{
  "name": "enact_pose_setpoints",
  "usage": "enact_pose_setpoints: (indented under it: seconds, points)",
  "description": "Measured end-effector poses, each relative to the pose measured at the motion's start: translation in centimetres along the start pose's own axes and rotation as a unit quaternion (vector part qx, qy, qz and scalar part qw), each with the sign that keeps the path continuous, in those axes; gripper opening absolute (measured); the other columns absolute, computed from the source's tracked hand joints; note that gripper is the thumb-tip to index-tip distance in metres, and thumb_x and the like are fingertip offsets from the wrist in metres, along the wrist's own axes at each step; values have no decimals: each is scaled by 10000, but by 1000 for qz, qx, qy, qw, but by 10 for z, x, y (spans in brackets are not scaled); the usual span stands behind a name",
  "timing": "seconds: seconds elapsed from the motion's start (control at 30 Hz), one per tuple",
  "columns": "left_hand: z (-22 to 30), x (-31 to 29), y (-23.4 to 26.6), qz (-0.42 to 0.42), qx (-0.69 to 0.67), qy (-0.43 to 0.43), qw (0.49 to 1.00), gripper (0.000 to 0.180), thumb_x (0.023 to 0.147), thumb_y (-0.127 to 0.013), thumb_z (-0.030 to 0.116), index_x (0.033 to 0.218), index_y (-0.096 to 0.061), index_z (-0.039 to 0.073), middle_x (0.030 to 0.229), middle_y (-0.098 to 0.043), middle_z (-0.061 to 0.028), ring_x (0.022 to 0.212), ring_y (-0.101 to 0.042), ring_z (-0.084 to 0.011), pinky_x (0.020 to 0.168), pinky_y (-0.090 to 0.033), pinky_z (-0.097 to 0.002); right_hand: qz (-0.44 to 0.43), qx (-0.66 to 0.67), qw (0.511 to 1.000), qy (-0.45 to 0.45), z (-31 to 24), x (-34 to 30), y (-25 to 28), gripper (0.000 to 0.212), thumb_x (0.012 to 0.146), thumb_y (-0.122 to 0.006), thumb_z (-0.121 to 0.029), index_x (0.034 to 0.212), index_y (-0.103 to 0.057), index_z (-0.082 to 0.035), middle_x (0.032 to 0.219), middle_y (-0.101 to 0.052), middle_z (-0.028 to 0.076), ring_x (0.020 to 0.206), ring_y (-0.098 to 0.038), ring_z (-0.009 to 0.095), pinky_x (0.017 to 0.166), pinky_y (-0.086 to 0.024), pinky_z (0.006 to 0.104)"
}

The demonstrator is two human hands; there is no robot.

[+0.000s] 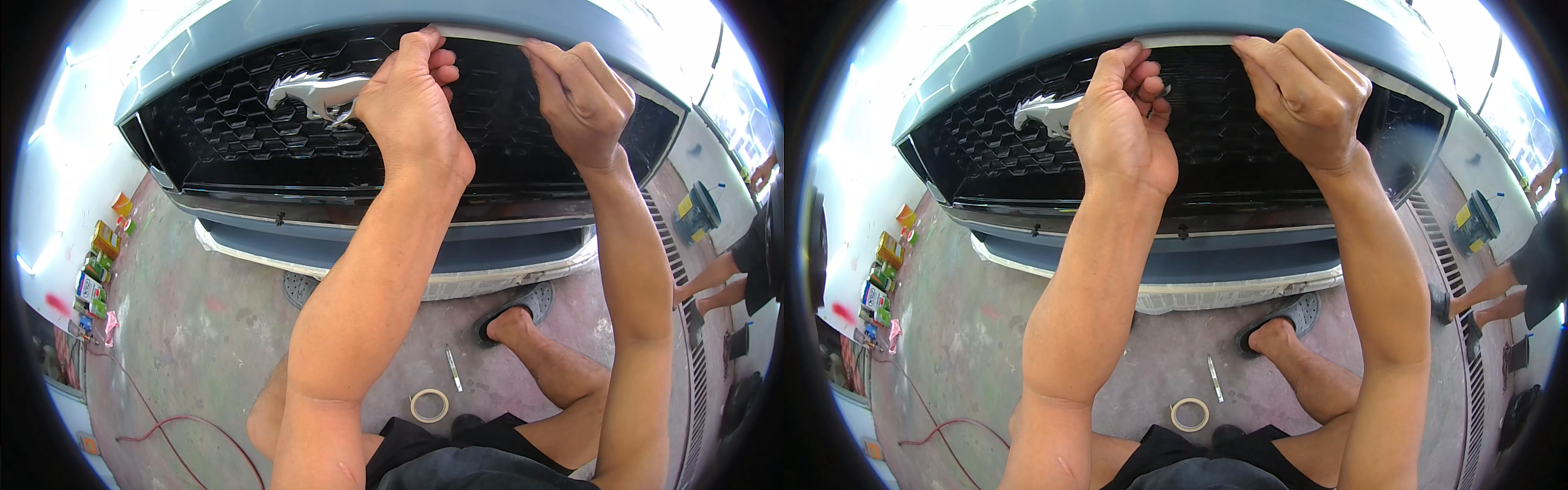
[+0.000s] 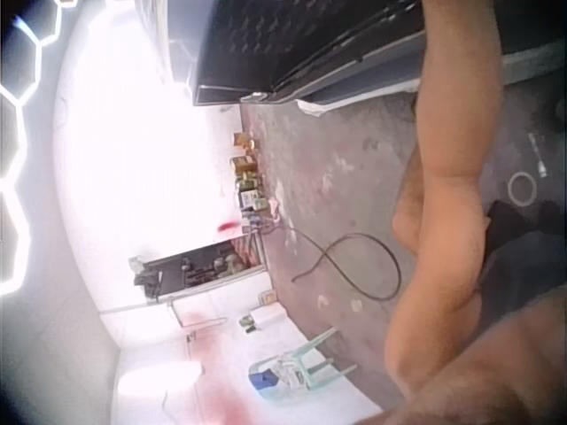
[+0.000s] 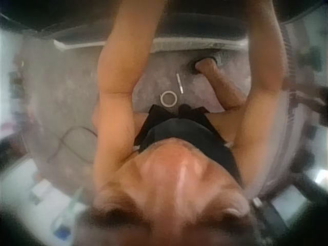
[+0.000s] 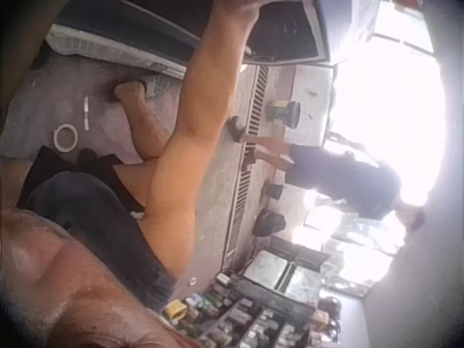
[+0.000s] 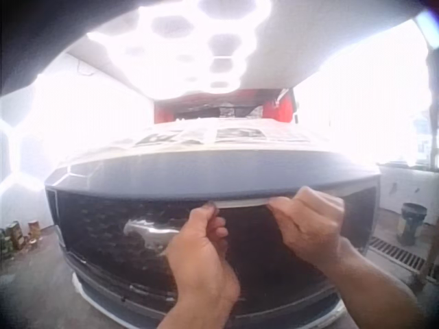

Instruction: The person applies strips of masking tape along the upper edge of a car grille, smoothing each piece with fingers and a small tool. Another person works nearby on the same vehicle.

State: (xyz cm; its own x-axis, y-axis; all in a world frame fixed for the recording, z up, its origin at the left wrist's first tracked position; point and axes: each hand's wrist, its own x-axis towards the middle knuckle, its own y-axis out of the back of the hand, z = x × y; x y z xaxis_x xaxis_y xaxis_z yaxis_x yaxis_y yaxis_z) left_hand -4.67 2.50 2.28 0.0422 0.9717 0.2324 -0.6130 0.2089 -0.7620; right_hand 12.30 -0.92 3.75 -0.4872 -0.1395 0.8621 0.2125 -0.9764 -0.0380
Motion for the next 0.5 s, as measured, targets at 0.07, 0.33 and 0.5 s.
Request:
enact_pose_setpoints:
  seconds: [0.07,0.33,0.5]
  points:
    - [0,0,0,-3,0,-2,1000,187,915,-727,198,889,-738,13,806,-663,-24,764,-572,-97,736,-434,-280,-5,4,1000,-10,-1,0,1,133,774,-861,-20,869,-787,-76,655,-574,4,517,-556,108,482,-439,232]
    - [-1,1,1,-13,-9,-3,1000,187,909,-735,193,869,-728,10,802,-654,-23,758,-559,-97,732,-428,-277,-5,0,1000,-8,-1,-1,1,125,776,-860,-18,860,-785,-74,659,-591,-2,527,-574,107,490,-448,226]
    - [0,1,3,-13,-7,-1,1000,173,906,-738,189,856,-726,23,799,-651,-19,760,-555,-93,734,-425,-277,-7,3,1000,-9,-2,-1,1,122,779,-865,-24,858,-788,-76,655,-597,0,527,-577,104,490,-452,226]
